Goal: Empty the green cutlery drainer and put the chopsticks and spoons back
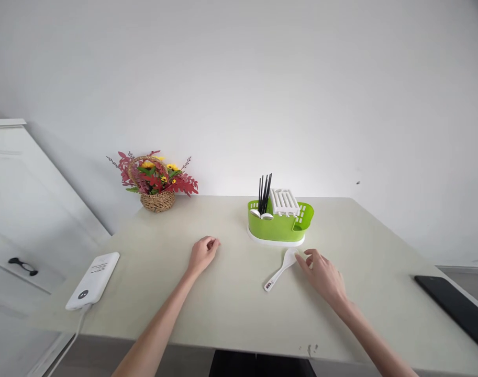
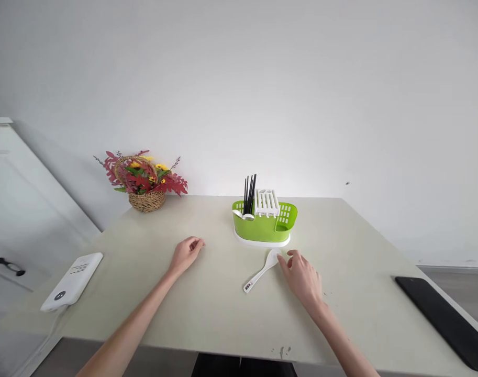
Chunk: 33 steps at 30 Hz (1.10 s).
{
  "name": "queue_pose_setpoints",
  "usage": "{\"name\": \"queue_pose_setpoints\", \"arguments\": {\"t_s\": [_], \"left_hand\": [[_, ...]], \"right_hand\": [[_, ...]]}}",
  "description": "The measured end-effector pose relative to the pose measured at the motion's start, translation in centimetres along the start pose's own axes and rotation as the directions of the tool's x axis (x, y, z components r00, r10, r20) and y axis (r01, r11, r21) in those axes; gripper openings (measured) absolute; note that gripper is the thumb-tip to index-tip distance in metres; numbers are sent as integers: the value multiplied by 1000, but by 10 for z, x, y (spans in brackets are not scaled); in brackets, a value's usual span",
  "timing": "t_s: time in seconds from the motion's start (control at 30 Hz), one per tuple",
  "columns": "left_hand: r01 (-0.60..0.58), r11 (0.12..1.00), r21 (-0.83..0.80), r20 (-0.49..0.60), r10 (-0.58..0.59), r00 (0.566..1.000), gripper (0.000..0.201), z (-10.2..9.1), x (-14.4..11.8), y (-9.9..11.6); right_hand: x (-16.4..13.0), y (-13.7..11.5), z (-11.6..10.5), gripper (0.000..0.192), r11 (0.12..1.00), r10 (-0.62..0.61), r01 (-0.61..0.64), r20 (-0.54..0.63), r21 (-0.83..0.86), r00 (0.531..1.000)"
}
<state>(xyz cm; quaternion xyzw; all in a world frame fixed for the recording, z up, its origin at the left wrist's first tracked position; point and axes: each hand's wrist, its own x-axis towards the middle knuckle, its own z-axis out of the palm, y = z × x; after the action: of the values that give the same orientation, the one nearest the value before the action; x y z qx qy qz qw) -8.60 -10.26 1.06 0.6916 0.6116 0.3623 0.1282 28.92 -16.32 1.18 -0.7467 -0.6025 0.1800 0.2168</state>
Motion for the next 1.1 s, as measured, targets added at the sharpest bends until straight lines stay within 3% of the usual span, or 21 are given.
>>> {"name": "queue_pose_setpoints", "arguments": {"t_s": [0.23, 0.37, 0.43, 0.53, 0.67, 0.73, 0.8, 0.9, 0.97, 1.03, 1.1], "left_hand": [[-6, 998, 57, 34, 4, 999, 40, 5, -29, 28], [51, 996, -76, 159, -38, 987, 41, 14, -51, 62], [92, 983, -162, 303, -39, 952, 45, 16, -60, 85], [123, 967, -224, 501, 6, 866, 50, 12, -68, 122], [71, 960, -272, 560, 98, 822, 46, -6, -70, 163], [54, 952, -300, 545, 125, 829, 46, -18, -68, 176], [80, 943, -324, 510, 103, 854, 44, -31, -64, 182], [101, 918, -383, 367, 50, 929, 43, -54, -48, 188], [40, 885, -463, 191, 56, 980, 39, -69, -31, 194], [-56, 838, -542, 0, 67, 998, 35, -82, -11, 202], [-143, 807, -573, -146, 71, 987, 38, -90, 12, 208]], "right_hand": [[8, -34, 28, 28, 992, -44, 41, 27, 121, 999], [0, -53, 43, 28, 948, -157, 134, 60, 289, 986], [-8, -60, 45, 33, 899, -231, 186, 69, 397, 971], [-23, -69, 37, 44, 809, -326, 246, 58, 534, 944], [-44, -76, 7, 47, 623, -434, 246, 67, 743, 898], [-50, -74, -9, 44, 527, -481, 228, 67, 819, 874], [-53, -67, -20, 43, 507, -481, 229, 52, 831, 875], [-49, -42, -19, 42, 597, -408, 254, 15, 761, 913], [-44, -19, -9, 41, 670, -348, 258, -11, 696, 937], [-39, 4, 2, 41, 732, -276, 228, -26, 642, 961], [-37, 20, 11, 42, 783, -190, 178, -42, 596, 981]]}}
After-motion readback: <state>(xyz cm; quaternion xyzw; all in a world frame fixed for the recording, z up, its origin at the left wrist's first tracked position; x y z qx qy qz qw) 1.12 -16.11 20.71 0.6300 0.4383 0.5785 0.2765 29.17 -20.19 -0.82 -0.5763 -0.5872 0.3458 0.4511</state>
